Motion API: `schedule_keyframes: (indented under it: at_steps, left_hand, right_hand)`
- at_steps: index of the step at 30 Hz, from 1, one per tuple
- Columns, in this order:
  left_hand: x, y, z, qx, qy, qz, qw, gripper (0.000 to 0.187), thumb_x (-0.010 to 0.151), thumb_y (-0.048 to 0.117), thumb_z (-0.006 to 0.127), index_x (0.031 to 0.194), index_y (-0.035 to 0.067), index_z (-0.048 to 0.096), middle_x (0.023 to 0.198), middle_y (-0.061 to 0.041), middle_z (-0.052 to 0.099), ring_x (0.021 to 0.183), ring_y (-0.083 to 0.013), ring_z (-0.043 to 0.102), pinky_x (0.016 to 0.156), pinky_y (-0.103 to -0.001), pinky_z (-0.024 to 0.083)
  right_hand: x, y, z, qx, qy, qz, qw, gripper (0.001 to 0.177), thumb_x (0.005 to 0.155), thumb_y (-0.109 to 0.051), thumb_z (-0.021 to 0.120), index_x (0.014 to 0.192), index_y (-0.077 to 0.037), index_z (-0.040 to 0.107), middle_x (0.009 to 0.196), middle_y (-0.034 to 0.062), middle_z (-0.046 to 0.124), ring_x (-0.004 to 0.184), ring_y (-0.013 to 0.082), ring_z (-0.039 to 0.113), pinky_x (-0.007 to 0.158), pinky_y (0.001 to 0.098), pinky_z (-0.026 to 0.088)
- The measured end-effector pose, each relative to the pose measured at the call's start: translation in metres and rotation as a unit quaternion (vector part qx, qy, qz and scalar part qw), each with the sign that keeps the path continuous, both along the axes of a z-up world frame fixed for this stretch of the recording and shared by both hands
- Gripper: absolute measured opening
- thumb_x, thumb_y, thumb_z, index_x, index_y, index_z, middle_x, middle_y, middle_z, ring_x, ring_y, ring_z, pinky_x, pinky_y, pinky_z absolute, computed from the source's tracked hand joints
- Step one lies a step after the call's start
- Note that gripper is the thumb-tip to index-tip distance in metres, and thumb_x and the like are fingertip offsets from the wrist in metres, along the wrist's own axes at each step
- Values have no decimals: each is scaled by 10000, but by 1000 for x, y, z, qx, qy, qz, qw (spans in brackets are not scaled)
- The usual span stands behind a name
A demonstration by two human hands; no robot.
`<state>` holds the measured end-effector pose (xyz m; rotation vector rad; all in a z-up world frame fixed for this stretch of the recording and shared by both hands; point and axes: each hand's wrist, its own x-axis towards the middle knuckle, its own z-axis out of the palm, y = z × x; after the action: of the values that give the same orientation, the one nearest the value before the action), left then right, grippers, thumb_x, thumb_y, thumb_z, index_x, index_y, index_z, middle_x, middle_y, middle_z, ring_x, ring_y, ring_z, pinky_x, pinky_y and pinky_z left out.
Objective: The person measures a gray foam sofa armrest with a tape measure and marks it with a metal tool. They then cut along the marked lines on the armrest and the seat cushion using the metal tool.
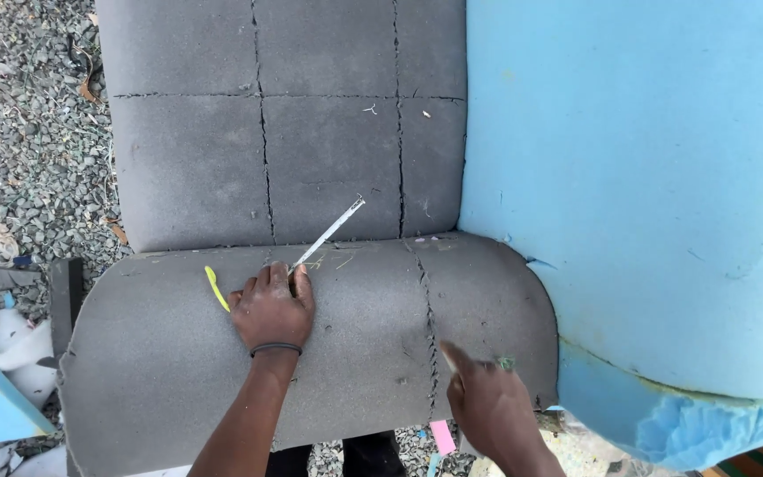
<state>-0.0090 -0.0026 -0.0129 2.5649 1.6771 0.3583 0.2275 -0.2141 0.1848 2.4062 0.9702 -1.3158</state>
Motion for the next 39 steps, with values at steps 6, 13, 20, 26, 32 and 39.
schedule_keyframes:
  at_steps: [6, 13, 20, 26, 32, 39]
  left_hand:
    - [-1, 1, -3, -15, -2, 5, 1000, 467, 1264, 503, 595, 1124, 147, 863, 981, -84, 862, 901, -390, 825, 850, -593, 573]
    - [0, 2, -3, -29, -2, 7, 1000, 482, 1269, 496, 538, 1092, 153, 827, 956, -84, 850, 892, -386, 818, 852, -591, 580]
    - [-1, 3, -4, -26, -17, 12, 999, 542, 1296, 528, 536, 1020, 136, 790, 935, -88, 826, 862, -392, 803, 817, -591, 566]
    - [-5, 5, -7, -12, -45, 16, 999, 516, 1270, 571, 586, 1097, 143, 815, 941, -83, 834, 860, -407, 807, 808, -602, 584]
    - [-25, 30, 13, -285, -173, 117, 936, 526, 1142, 709, 613, 1456, 341, 820, 1050, 69, 928, 995, -337, 882, 808, -616, 625]
    - [-117, 26, 57, -257, -307, 80, 913, 532, 1194, 669, 611, 1029, 198, 794, 786, -11, 723, 750, -210, 715, 688, -475, 521]
  right_hand:
    - [-6, 4, 3, -20, -3, 3, 1000, 670, 1234, -128, 583, 1851, -368, 481, 816, -18, 870, 603, 94, 816, 500, 262, 738]
    - [-1, 4, -25, 33, -66, 46, 996, 665, 1230, -211, 581, 1867, -370, 480, 767, 44, 846, 537, 184, 703, 507, 386, 607]
    - [-44, -81, -20, -47, -3, 20, 999, 806, 1252, -334, 591, 1946, -465, 202, 920, -31, 912, 685, 107, 815, 618, 284, 739]
    - [-118, -205, -128, -27, 40, -65, 997, 976, 1180, -669, 718, 1964, -604, 140, 994, -333, 951, 595, -18, 646, 660, 224, 556]
    - [-170, -186, -161, -98, -12, -181, 979, 428, 1047, -963, 680, 1083, -548, 779, 879, -137, 613, 821, 53, 720, 874, 324, 506]
    - [-115, -40, -72, 56, -11, -339, 939, 675, 986, -848, 644, 997, -183, 758, 775, 10, 785, 734, 172, 777, 676, 363, 607]
